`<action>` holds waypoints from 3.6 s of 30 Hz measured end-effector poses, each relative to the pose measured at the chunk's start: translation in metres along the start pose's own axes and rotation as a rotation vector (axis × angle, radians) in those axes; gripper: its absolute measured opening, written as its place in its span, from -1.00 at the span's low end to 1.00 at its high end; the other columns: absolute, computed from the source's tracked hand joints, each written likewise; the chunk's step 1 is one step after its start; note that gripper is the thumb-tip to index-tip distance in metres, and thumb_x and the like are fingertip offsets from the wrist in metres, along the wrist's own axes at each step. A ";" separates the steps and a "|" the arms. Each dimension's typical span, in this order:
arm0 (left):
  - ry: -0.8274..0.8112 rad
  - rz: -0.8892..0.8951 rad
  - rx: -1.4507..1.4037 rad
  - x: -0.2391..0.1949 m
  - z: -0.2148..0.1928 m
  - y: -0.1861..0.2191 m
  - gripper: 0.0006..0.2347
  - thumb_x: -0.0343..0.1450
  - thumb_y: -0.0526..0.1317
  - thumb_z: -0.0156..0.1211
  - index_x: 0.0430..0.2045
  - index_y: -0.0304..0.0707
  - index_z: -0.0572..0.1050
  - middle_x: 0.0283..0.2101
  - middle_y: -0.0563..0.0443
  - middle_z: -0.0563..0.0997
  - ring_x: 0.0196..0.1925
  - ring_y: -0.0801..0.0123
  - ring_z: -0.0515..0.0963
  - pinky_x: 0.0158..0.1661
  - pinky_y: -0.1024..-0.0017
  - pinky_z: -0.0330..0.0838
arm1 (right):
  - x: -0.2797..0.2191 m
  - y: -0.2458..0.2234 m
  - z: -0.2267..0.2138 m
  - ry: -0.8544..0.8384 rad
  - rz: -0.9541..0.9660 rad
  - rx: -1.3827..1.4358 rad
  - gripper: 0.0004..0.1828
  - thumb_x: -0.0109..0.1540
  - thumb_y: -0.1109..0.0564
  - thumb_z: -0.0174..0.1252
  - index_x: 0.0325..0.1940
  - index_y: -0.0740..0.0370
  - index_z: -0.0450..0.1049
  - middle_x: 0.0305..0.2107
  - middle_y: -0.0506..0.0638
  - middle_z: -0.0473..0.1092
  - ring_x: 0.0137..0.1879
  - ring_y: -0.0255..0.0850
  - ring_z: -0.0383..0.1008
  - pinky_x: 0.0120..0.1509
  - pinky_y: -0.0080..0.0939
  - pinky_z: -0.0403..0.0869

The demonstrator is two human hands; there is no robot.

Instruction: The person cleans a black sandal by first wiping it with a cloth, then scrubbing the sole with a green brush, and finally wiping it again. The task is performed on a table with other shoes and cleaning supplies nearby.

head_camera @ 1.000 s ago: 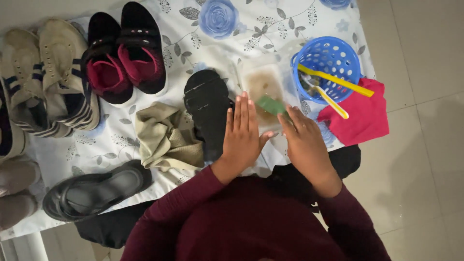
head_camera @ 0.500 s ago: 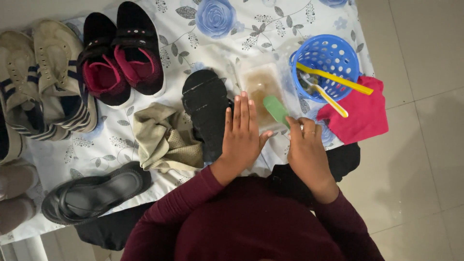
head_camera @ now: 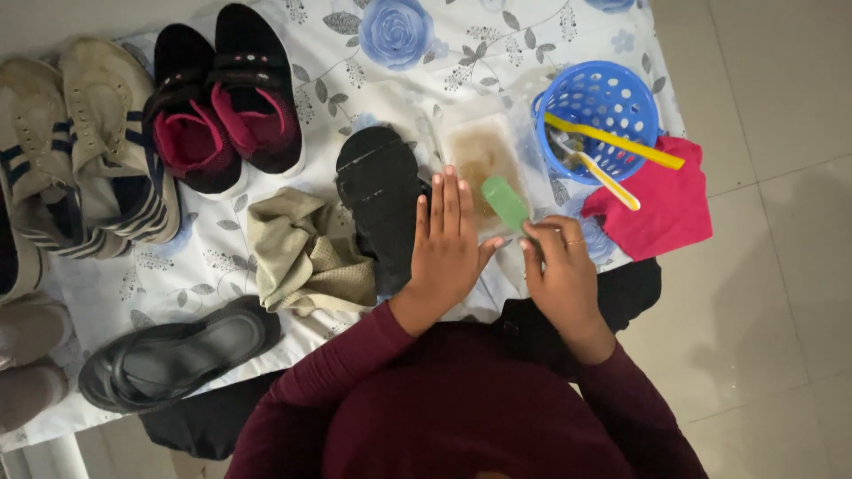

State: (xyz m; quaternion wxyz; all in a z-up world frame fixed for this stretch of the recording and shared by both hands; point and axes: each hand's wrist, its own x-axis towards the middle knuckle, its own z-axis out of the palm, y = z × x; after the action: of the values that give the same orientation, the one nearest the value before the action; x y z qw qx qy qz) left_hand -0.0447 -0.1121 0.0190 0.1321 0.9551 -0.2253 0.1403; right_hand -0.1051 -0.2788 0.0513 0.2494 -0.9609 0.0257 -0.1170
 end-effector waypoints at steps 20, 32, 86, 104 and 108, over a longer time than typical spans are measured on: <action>-0.008 0.003 0.022 -0.001 0.001 0.001 -0.17 0.44 0.31 -0.10 0.37 -0.57 0.13 0.44 -0.50 0.16 0.51 -0.20 0.15 0.37 -0.07 0.10 | -0.005 0.010 0.016 -0.074 -0.222 -0.023 -0.14 0.14 0.56 -0.08 0.55 0.30 0.10 0.44 0.28 0.10 0.52 0.20 0.08 0.55 0.31 -0.07; 0.007 0.002 -0.011 -0.001 0.004 0.000 -0.18 0.44 0.29 -0.08 0.37 -0.58 0.12 0.44 -0.51 0.15 0.51 -0.24 0.15 0.36 -0.12 0.12 | -0.005 0.012 0.018 0.105 -0.409 -0.267 -0.37 0.26 0.46 -0.05 0.42 0.22 0.33 0.40 0.12 0.24 0.48 0.02 0.24 0.47 0.05 0.25; 0.042 -0.086 -0.009 -0.054 0.001 -0.067 -0.23 0.40 0.24 -0.06 0.39 -0.42 0.17 0.51 -0.36 0.07 0.56 -0.11 0.05 0.41 -0.03 0.03 | 0.063 -0.066 0.093 -0.732 0.289 1.712 -0.65 0.44 0.14 -0.13 0.31 -0.07 0.10 -0.51 -0.11 0.15 -0.36 -0.25 0.32 -0.20 -0.15 0.48; -0.043 -0.089 -0.093 -0.058 0.005 -0.066 -0.23 0.49 0.25 -0.14 0.42 -0.50 0.07 0.52 -0.41 0.00 0.58 -0.12 -0.05 0.46 -0.04 -0.17 | 0.114 -0.097 0.054 -0.477 -0.468 -0.004 -0.12 0.25 0.56 -0.15 0.64 0.20 -0.12 0.53 0.20 -0.10 0.59 0.23 -0.13 0.55 0.22 0.06; -0.062 -0.085 -0.076 -0.058 0.005 -0.067 -0.23 0.50 0.25 -0.16 0.43 -0.49 0.04 0.53 -0.40 -0.02 0.59 -0.10 -0.09 0.46 -0.03 -0.22 | 0.125 -0.096 0.075 -0.472 -0.505 -0.372 0.00 0.19 0.53 -0.01 0.66 0.13 -0.15 0.56 0.09 -0.12 0.60 0.14 -0.08 0.58 0.23 0.00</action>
State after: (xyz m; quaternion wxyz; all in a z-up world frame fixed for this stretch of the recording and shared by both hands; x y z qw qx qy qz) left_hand -0.0623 -0.0332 -0.0169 0.1670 0.9619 -0.1938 0.0964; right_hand 0.0332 -0.1725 0.0607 0.0332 -0.9663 -0.2489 0.0559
